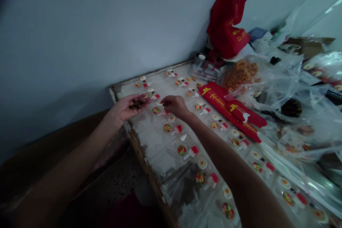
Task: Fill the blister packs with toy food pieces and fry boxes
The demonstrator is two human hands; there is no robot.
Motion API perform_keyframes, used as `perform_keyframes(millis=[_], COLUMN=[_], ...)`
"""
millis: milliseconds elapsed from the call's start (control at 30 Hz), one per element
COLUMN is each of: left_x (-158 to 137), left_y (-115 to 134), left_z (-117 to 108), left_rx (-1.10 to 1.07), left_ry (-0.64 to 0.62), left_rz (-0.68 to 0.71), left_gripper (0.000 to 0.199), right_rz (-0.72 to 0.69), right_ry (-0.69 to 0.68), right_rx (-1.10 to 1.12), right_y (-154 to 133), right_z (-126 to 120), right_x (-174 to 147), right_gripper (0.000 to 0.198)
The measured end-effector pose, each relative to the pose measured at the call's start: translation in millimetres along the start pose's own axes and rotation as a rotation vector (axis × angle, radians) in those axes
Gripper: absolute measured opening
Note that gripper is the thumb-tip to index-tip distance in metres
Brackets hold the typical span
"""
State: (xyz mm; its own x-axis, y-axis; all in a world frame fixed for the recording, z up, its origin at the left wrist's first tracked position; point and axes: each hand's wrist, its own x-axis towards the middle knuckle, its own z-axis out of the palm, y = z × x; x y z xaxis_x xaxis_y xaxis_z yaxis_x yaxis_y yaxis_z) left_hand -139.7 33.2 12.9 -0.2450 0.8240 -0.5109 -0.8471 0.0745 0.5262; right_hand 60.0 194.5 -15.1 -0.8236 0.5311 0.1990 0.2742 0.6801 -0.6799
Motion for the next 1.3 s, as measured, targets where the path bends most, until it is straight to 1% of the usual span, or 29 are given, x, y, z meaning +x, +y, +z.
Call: perform_keyframes(millis=[100,200,233,300,333,400,467,533,600,633,700,800,867,1000,1067,1167,1233,1300], left_x=[-2,0,1,2,2,1,-1,-4,-7,-8,-10,-11,-11,-16,-18,-20,-20,-19], left_y=[-11,-21,-23,-26,-27,-28,-29,-32,-36,-38,-43,-48,-49,-51,-54,-62,-67,-71], left_z=[8,14,15,16,16,16,19,25,36,41,49,50,45,34,36,43,47,50], left_rx=[0.047,0.051,0.042,0.025,0.023,0.024,0.025,0.044,0.061,0.063,0.055,0.055,0.052,0.052,0.081,0.132,0.157,0.172], left_ry=[-0.026,-0.038,-0.038,-0.033,-0.034,-0.042,-0.044,-0.023,-0.013,-0.022,-0.056,-0.083,-0.078,-0.094,-0.111,-0.130,-0.150,-0.168], left_rz=[-0.094,-0.138,-0.138,-0.134,-0.138,-0.156,-0.170,-0.179,-0.171,-0.168,-0.163,-0.167,-0.167,-0.193,-0.203,-0.228,-0.264,-0.293], left_gripper=[0.035,0.037,0.037,0.037,0.037,0.037,0.036,0.033,0.029,0.028,0.028,0.026,0.025,0.028,0.027,0.028,0.031,0.034], right_rz=[-0.186,-0.310,-0.322,-0.271,-0.220,-0.122,-0.098,-0.156,-0.195,-0.183,-0.094,0.059,0.104,0.046,0.026,0.040,0.048,0.059], right_ry=[-0.121,-0.223,-0.251,-0.257,-0.229,-0.125,-0.033,-0.032,-0.087,-0.112,-0.115,-0.058,-0.071,-0.183,-0.193,-0.149,-0.080,0.018], right_rx=[-0.329,-0.590,-0.641,-0.692,-0.689,-0.623,-0.498,-0.391,-0.357,-0.362,-0.380,-0.321,-0.256,-0.253,-0.247,-0.183,-0.129,-0.090], right_y=[-5,-11,-13,-17,-19,-27,-38,-52,-64,-69,-74,-70,-63,-45,-36,-26,-25,-29], right_z=[2,-5,-8,-14,-17,-20,-21,-18,-14,-14,-15,-26,-34,-36,-33,-32,-36,-42], right_x=[4,5,4,1,-2,-7,-13,-16,-16,-16,-18,-32,-49,-81,-89,-93,-94,-97], right_gripper=[0.033,0.033,0.034,0.034,0.031,0.022,0.015,0.018,0.025,0.028,0.027,0.017,0.015,0.021,0.023,0.028,0.030,0.026])
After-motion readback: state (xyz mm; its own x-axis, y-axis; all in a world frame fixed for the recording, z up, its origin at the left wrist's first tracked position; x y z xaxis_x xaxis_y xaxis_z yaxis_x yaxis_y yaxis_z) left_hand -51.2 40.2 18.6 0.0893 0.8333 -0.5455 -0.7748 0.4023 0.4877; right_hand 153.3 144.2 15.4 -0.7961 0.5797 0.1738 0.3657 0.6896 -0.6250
